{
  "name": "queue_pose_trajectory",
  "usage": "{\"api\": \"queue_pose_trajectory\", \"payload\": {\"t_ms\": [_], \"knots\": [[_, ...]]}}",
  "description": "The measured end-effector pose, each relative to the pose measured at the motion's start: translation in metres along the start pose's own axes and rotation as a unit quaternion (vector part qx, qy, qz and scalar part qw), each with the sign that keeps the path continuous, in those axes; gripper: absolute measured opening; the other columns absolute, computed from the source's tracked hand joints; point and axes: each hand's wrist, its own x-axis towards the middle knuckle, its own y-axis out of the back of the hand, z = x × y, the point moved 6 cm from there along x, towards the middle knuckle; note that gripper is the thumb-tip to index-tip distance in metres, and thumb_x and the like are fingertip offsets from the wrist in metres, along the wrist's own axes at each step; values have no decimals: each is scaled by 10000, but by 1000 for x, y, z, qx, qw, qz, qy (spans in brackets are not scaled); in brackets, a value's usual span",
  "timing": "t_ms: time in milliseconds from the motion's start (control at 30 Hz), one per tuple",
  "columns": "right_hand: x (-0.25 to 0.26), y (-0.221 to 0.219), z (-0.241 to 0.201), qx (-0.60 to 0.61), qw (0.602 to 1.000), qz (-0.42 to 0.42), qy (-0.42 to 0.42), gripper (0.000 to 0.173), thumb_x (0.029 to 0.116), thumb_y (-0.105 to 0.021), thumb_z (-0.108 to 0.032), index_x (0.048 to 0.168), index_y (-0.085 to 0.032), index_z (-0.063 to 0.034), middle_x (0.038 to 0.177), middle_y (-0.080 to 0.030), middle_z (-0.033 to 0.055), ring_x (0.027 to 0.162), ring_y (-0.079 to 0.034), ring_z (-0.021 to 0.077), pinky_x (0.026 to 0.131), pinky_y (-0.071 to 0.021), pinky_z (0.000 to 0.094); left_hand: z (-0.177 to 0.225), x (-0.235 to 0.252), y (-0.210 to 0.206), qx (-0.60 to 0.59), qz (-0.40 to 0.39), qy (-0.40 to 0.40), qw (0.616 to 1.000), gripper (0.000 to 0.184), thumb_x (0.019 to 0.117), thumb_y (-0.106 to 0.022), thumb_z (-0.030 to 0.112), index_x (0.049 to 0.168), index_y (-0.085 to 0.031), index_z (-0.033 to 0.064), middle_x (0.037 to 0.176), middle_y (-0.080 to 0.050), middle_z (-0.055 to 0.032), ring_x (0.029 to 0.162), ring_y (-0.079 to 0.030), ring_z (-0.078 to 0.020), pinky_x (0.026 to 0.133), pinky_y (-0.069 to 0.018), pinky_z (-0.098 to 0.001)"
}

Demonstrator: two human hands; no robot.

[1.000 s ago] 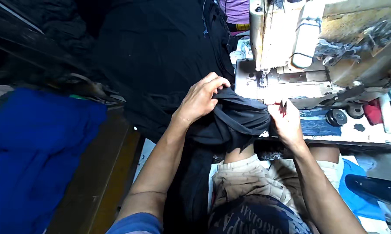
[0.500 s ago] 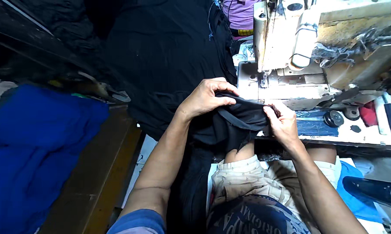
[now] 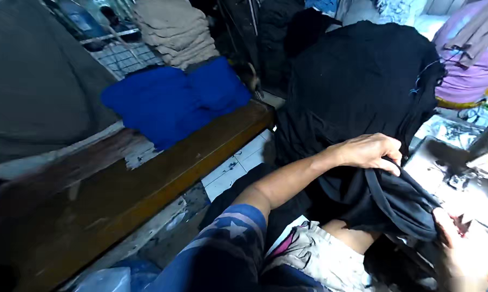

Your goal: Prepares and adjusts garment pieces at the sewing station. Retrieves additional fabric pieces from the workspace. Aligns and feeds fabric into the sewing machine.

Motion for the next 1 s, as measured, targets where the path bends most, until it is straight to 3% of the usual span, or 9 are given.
{"api": "queue_pose_trajectory", "payload": {"t_ms": [100, 200, 333, 433, 567, 667, 767, 900, 1000], "knots": [[3, -4, 1, 64, 998, -17, -16, 170, 970, -667, -159, 1055, -635, -15, 876, -647, -66, 808, -625, -45, 791, -551, 179, -4, -7, 4, -104, 17, -13, 994, 144, 915, -748, 135, 1033, -795, 67, 978, -739, -39, 961, -676, -103, 889, -539, -272], [6, -6, 3, 104, 994, -26, -26, 120, 962, -660, -126, 1021, -616, -32, 832, -637, -86, 774, -623, -38, 761, -555, 185, -6, -7, 3, -150, 33, -41, 987, 123, 904, -749, 117, 983, -793, 33, 955, -728, -71, 942, -667, -123, 872, -524, -275], [6, -5, -1, 84, 996, -28, -15, 111, 959, -656, -120, 986, -625, -16, 817, -636, -76, 758, -616, -35, 742, -552, 196, -10, -6, -2, -102, 27, -26, 994, 154, 924, -744, 192, 985, -789, 58, 950, -710, -63, 946, -657, -135, 873, -519, -294], [5, -4, -6, 70, 997, -23, -11, 140, 951, -678, -115, 991, -648, 15, 824, -658, -39, 773, -637, -5, 763, -566, 221, -12, -7, -5, -85, 29, -9, 996, 174, 927, -746, 220, 971, -780, 55, 931, -700, -65, 927, -657, -145, 862, -520, -302], [5, -2, 2, 91, 996, -20, -3, 243, 968, -711, -165, 1083, -648, 39, 948, -706, 62, 899, -702, 143, 878, -589, 373, -18, -11, -8, -84, 49, 19, 995, 200, 927, -744, 253, 953, -773, 56, 921, -699, -62, 918, -649, -152, 850, -514, -314], [5, -8, 0, 106, 994, -19, -23, 261, 968, -713, -169, 1110, -639, 37, 965, -703, 47, 899, -702, 131, 873, -595, 361, -24, -14, -10, -85, 84, 50, 992, 195, 932, -743, 255, 954, -771, 64, 935, -691, -59, 941, -644, -154, 868, -515, -313], [7, -17, -7, 89, 996, -14, -19, 197, 966, -708, -146, 1043, -660, 29, 926, -713, 37, 893, -700, 109, 871, -586, 338, -30, -17, -19, -99, 141, 55, 984, 169, 948, -722, 218, 955, -763, 54, 990, -693, -70, 982, -643, -154, 893, -518, -300], [11, -27, 5, 39, 997, -61, 14, 107, 977, -651, -88, 968, -643, 18, 840, -630, -34, 798, -602, 1, 773, -538, 228, -38, -12, -43, -141, 171, 53, 974, 160, 960, -682, 141, 1024, -742, 7, 1138, -707, -94, 1140, -633, -185, 1042, -483, -329], [8, -35, 13, 24, 995, -91, -15, 135, 983, -644, -87, 994, -666, 46, 835, -660, 2, 774, -629, 18, 759, -560, 238, -47, -9, -66, -175, 182, 64, 965, 196, 973, -638, 116, 1099, -735, 2, 1180, -713, -93, 1175, -632, -191, 1080, -467, -349]]}}
